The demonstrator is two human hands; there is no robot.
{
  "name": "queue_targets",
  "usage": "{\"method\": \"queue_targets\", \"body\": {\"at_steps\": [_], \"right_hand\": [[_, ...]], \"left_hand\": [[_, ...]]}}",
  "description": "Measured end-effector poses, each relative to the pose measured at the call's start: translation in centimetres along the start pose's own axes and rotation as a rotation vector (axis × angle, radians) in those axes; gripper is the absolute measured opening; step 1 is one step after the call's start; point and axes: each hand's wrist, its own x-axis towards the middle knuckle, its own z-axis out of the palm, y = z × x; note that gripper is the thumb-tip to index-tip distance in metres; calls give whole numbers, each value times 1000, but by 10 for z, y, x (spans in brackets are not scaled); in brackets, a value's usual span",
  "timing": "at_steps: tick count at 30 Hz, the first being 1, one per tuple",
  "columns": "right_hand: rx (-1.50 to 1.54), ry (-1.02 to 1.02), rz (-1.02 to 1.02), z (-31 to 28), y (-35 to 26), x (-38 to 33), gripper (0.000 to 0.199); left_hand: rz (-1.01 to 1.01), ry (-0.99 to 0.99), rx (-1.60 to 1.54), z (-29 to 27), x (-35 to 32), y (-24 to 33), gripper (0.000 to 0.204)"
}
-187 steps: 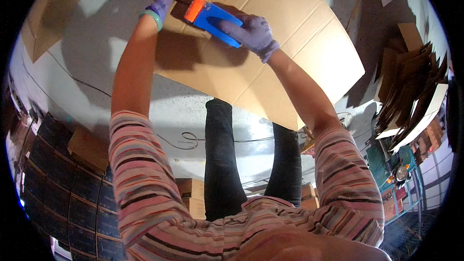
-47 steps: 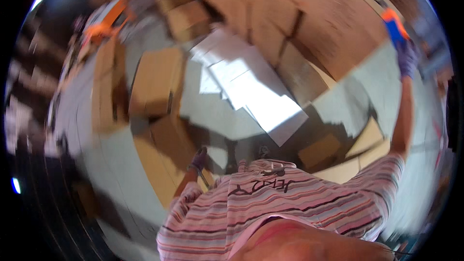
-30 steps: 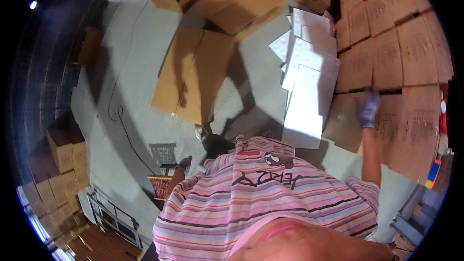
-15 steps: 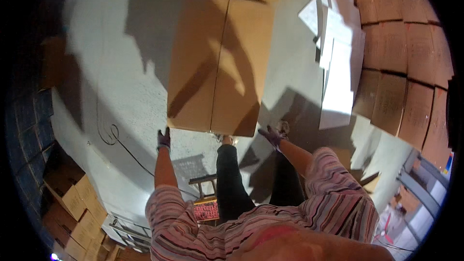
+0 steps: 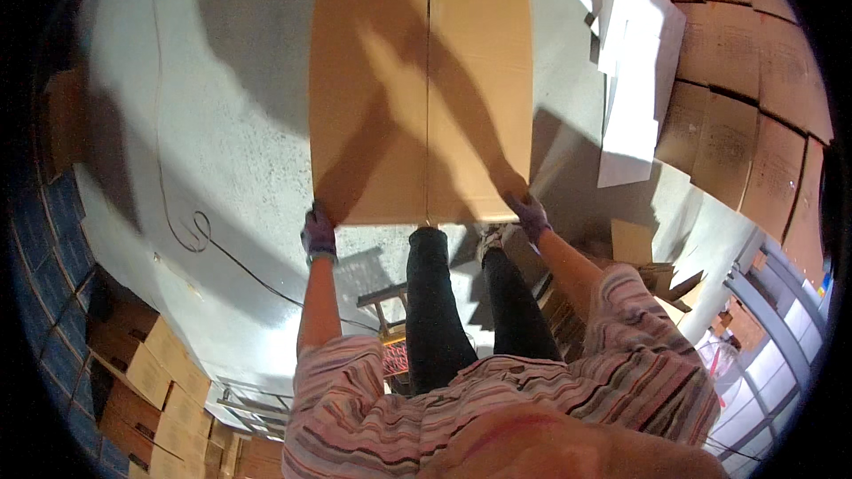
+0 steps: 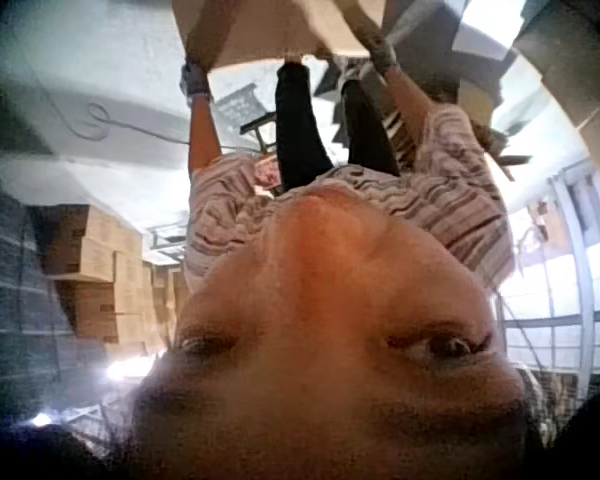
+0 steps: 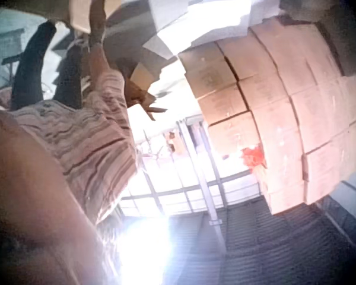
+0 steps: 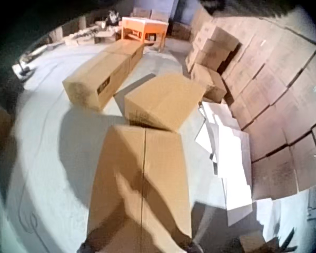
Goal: The person prepares a cardboard box, fills it with orange boxed items and small round containers, seals the box with a tape dispenser, and then plugs in an electrical cable.
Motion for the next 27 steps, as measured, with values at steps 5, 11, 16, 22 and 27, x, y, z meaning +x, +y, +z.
{"method": "queue_targets", "body": {"at_steps": [5, 11, 16, 22, 27], "right_hand": [[-327, -54, 72, -90, -87, -106, 54], [-350, 65, -311, -155, -218, -163, 57], [-457, 350, -455, -139, -283, -145, 49], [-203, 451, -1251, -138, -326, -85, 42], [180, -41, -1100, -147, -343, -46, 42]], "left_hand": [[122, -120, 45, -107, -91, 22, 52], [450, 54, 27, -212, -133, 159, 43], [634, 368, 182, -222, -82, 239, 28], [1057, -176, -790, -224, -22, 296, 47], [534, -376, -945, -224, -19, 347, 42]]}}
